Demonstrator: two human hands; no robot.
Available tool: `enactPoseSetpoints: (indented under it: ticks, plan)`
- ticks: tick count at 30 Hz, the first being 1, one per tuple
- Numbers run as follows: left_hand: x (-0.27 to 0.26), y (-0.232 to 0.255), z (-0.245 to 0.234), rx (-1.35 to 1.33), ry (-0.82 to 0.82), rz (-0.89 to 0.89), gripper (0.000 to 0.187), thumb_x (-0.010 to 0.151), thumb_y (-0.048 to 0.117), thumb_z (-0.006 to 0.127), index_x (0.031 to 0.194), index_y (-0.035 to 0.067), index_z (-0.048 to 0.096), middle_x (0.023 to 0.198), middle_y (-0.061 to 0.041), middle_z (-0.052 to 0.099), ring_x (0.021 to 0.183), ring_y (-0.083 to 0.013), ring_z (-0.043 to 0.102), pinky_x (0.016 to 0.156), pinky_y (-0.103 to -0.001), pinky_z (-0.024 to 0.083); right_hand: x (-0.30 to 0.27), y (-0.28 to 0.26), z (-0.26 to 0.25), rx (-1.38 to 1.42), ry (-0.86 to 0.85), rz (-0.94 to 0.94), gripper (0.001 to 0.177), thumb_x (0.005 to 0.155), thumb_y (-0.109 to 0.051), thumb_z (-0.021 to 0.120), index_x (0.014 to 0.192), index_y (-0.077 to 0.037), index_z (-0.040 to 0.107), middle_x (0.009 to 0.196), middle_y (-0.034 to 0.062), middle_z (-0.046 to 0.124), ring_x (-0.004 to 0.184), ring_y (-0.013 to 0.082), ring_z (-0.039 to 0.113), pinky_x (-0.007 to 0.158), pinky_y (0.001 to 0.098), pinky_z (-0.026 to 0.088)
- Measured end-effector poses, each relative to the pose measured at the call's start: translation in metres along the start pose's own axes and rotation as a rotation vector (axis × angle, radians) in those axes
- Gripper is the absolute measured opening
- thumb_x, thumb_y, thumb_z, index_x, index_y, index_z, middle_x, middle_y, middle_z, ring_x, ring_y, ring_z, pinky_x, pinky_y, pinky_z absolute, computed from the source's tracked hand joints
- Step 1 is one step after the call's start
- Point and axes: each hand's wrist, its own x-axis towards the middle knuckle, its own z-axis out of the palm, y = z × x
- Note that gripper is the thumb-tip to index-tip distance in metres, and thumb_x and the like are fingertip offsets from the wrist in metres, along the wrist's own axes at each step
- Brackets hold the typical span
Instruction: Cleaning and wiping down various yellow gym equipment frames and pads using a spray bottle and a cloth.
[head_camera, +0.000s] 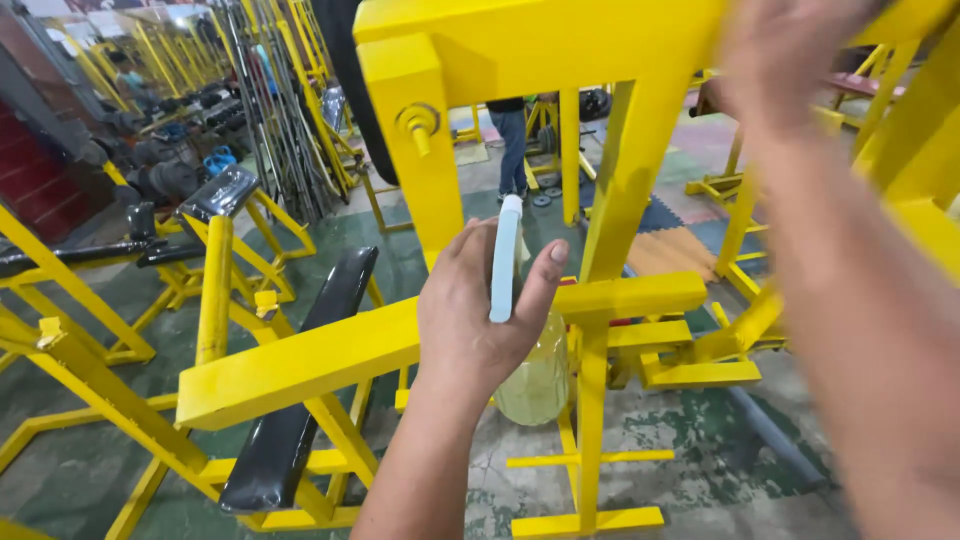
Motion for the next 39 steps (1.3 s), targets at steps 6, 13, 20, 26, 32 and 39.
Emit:
enactPoseSetpoints:
  ticks: [6,13,20,26,32,39]
  plan:
    - [0.006,-0.018,-0.011,-0.033,0.006,0.023,0.04,0.095,0.041,0.072,0.106,0.003,0.068,0.099,-0.017,0.071,0.094,-0.0409,0.068,0.081,-0.047,0.055,0.033,-0.196,0.051,0.144,0.011,-0.18,0.039,0.098,-0.011,0.058,0.137,-0.006,0.063,0.155,0.0199,0.05,0.149,0.04,0.04,0.127,0.054,0.027]
    - [-0.001,-0.038,-0.023,-0.06,-0.047,0.023,0.043,0.093,0.041,0.072,0.108,0.001,0.068,0.1,-0.018,0.071,0.095,-0.0399,0.069,0.081,-0.046,0.055,-0.025,-0.103,0.013,-0.21,-0.173,-0.076,0.047,0.106,-0.018,0.061,0.153,-0.015,0.059,0.165,0.0094,0.046,0.159,0.0334,0.034,0.133,0.0583,0.018]
    - [0.002,-0.043,-0.038,-0.094,-0.059,0.036,0.045,0.092,0.039,0.074,0.112,-0.002,0.067,0.109,-0.019,0.072,0.101,-0.0383,0.071,0.086,-0.043,0.057,-0.024,-0.125,0.115,-0.35,0.128,0.209,0.053,0.109,-0.017,0.055,0.158,-0.001,0.047,0.165,0.0317,0.031,0.153,0.0521,0.026,0.127,0.065,0.01]
    - [0.002,-0.033,-0.038,-0.091,-0.03,0.078,0.041,0.091,0.034,0.076,0.11,-0.002,0.068,0.108,-0.019,0.072,0.098,-0.0384,0.071,0.084,-0.043,0.058,0.019,-0.225,0.091,0.008,-0.002,-0.129,0.045,0.096,-0.017,0.066,0.137,0.002,0.063,0.156,0.0276,0.042,0.147,0.0522,0.036,0.122,0.0718,0.019]
    - [0.013,-0.017,-0.005,-0.087,-0.06,0.176,0.041,0.093,0.034,0.075,0.11,-0.002,0.067,0.11,-0.02,0.073,0.101,-0.0394,0.071,0.085,-0.044,0.057,-0.036,-0.099,0.042,-0.104,0.003,0.063,0.051,0.098,-0.014,0.061,0.145,0.006,0.056,0.153,0.0293,0.048,0.144,0.0512,0.041,0.126,0.0589,0.026]
    - [0.026,0.009,0.034,-0.065,-0.02,0.197,0.047,0.094,0.035,0.074,0.115,-0.006,0.066,0.113,-0.024,0.069,0.111,-0.042,0.067,0.099,-0.046,0.054,-0.079,-0.014,0.062,-0.068,0.395,0.465,0.048,0.116,-0.019,0.053,0.157,0.004,0.041,0.165,0.0285,0.038,0.156,0.0469,0.034,0.134,0.0518,0.021]
